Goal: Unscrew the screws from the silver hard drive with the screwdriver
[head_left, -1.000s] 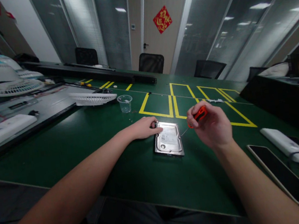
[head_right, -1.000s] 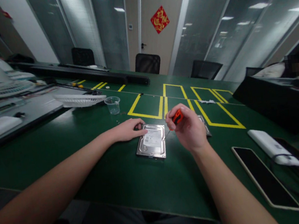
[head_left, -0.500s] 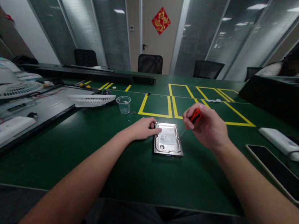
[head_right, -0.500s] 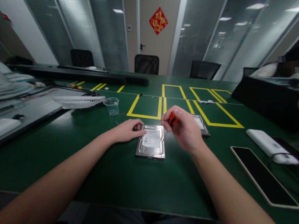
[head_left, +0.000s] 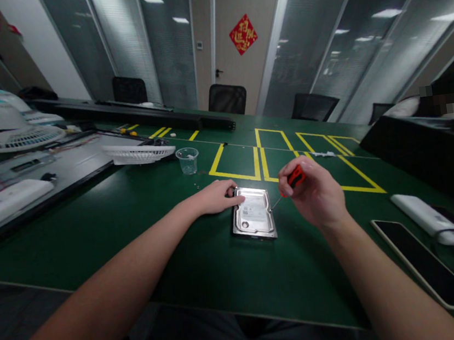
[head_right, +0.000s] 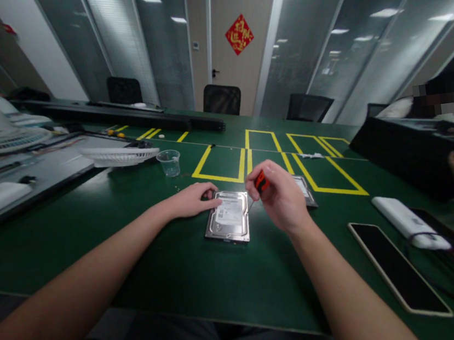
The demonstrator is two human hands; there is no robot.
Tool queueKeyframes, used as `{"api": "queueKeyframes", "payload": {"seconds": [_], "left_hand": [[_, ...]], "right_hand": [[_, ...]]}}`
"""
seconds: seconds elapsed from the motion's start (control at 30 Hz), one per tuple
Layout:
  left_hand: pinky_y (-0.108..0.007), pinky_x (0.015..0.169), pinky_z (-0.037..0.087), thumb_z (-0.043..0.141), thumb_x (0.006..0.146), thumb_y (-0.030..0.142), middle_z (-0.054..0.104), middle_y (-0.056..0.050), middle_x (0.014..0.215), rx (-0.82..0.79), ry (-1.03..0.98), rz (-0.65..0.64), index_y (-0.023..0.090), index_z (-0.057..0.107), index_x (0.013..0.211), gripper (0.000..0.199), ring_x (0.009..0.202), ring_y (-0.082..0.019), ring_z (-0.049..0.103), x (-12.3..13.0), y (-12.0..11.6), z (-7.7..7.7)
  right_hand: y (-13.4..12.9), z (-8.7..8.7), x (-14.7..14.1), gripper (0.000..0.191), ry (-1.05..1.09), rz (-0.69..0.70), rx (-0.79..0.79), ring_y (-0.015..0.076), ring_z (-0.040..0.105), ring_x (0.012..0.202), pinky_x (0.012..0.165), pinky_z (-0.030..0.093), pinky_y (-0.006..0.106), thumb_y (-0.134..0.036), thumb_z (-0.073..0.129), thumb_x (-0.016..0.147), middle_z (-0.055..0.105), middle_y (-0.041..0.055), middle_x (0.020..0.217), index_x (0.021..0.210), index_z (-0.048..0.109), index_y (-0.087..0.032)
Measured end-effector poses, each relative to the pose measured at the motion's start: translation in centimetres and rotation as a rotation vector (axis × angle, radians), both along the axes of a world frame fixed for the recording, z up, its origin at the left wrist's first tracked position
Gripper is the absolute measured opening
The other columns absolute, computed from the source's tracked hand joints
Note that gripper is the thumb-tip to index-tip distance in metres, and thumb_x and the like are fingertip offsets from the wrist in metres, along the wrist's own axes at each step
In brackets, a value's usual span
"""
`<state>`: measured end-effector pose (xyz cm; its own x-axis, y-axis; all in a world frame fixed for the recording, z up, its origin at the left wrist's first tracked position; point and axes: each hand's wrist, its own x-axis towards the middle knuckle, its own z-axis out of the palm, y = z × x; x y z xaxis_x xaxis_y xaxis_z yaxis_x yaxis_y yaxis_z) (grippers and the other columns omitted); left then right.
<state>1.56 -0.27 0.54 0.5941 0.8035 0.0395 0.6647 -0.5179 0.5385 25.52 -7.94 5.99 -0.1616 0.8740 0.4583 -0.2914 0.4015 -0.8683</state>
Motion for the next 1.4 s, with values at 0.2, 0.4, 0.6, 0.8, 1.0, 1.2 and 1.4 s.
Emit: {"api": "queueKeyframes", "payload": {"seconds": [0.2, 0.4, 0.6, 0.8, 1.0, 1.2, 1.4], "left_hand": [[-0.030, 0.072, 0.041, 0.054, 0.088, 0.069, 0.069, -0.008, 0.105, 0.002, 0.010, 0.010, 0.019, 0.060, 0.124, 0.062, 0.090, -0.022, 0.061, -0.06, -0.07, 0.03], [-0.031, 0.072, 0.042, 0.054, 0.089, 0.069, 0.069, -0.008, 0.105, 0.001, -0.008, -0.005, 0.018, 0.060, 0.123, 0.062, 0.088, -0.022, 0.061, -0.13, 0.11, -0.14], [-0.030, 0.071, 0.041, 0.056, 0.089, 0.064, 0.069, -0.008, 0.099, 0.041, -0.020, -0.015, 0.018, 0.061, 0.119, 0.056, 0.084, -0.021, 0.060, -0.02, 0.21, -0.35], [-0.031, 0.071, 0.041, 0.055, 0.088, 0.066, 0.069, -0.008, 0.101, 0.035, -0.015, -0.008, 0.018, 0.061, 0.121, 0.058, 0.086, -0.022, 0.060, -0.06, 0.16, -0.31], [-0.031, 0.071, 0.041, 0.055, 0.088, 0.068, 0.069, -0.008, 0.103, 0.007, -0.008, 0.000, 0.019, 0.060, 0.122, 0.061, 0.088, -0.022, 0.061, -0.12, 0.12, -0.17], [-0.031, 0.072, 0.041, 0.055, 0.088, 0.068, 0.069, -0.008, 0.105, -0.009, -0.003, 0.004, 0.019, 0.060, 0.123, 0.061, 0.089, -0.023, 0.061, -0.12, -0.04, 0.05], [-0.031, 0.072, 0.042, 0.054, 0.088, 0.068, 0.069, -0.008, 0.104, 0.000, 0.004, 0.002, 0.019, 0.061, 0.122, 0.060, 0.089, -0.023, 0.061, -0.06, -0.10, 0.15]], "right_hand": [[-0.04, 0.05, 0.18, 0.022, -0.019, -0.021, 0.011, 0.0141, 0.054, 0.060, 0.056, 0.040, 0.029, -0.037, 0.055, 0.094, 0.063, 0.0022, 0.070, 0.085, 0.068, -0.021], [0.06, 0.05, 0.38, 0.020, 0.041, -0.027, 0.009, 0.0135, 0.054, 0.059, 0.057, 0.040, 0.029, -0.031, 0.054, 0.093, 0.063, 0.0022, 0.072, 0.082, 0.066, -0.021], [-0.03, 0.04, 0.06, 0.029, 0.025, -0.006, -0.014, 0.0136, 0.047, 0.055, 0.056, 0.038, 0.031, -0.043, 0.051, 0.093, 0.058, 0.0022, 0.067, 0.079, 0.065, -0.022], [-0.17, 0.27, -0.03, 0.031, 0.003, -0.001, -0.004, 0.0144, 0.046, 0.055, 0.056, 0.038, 0.032, -0.047, 0.049, 0.092, 0.055, 0.0018, 0.066, 0.077, 0.062, -0.023], [0.04, 0.12, 0.09, 0.028, 0.048, 0.005, -0.020, 0.0137, 0.046, 0.055, 0.057, 0.035, 0.031, -0.040, 0.049, 0.091, 0.058, 0.0027, 0.068, 0.078, 0.066, -0.021], [0.11, 0.00, 0.30, 0.026, 0.031, -0.027, -0.026, 0.0158, 0.054, 0.061, 0.058, 0.040, 0.030, -0.038, 0.050, 0.092, 0.064, 0.0038, 0.073, 0.086, 0.070, -0.022], [0.18, 0.03, 0.10, 0.024, 0.048, -0.029, -0.016, 0.0143, 0.055, 0.060, 0.057, 0.041, 0.029, -0.032, 0.050, 0.093, 0.065, 0.0036, 0.074, 0.087, 0.070, -0.020]]}}
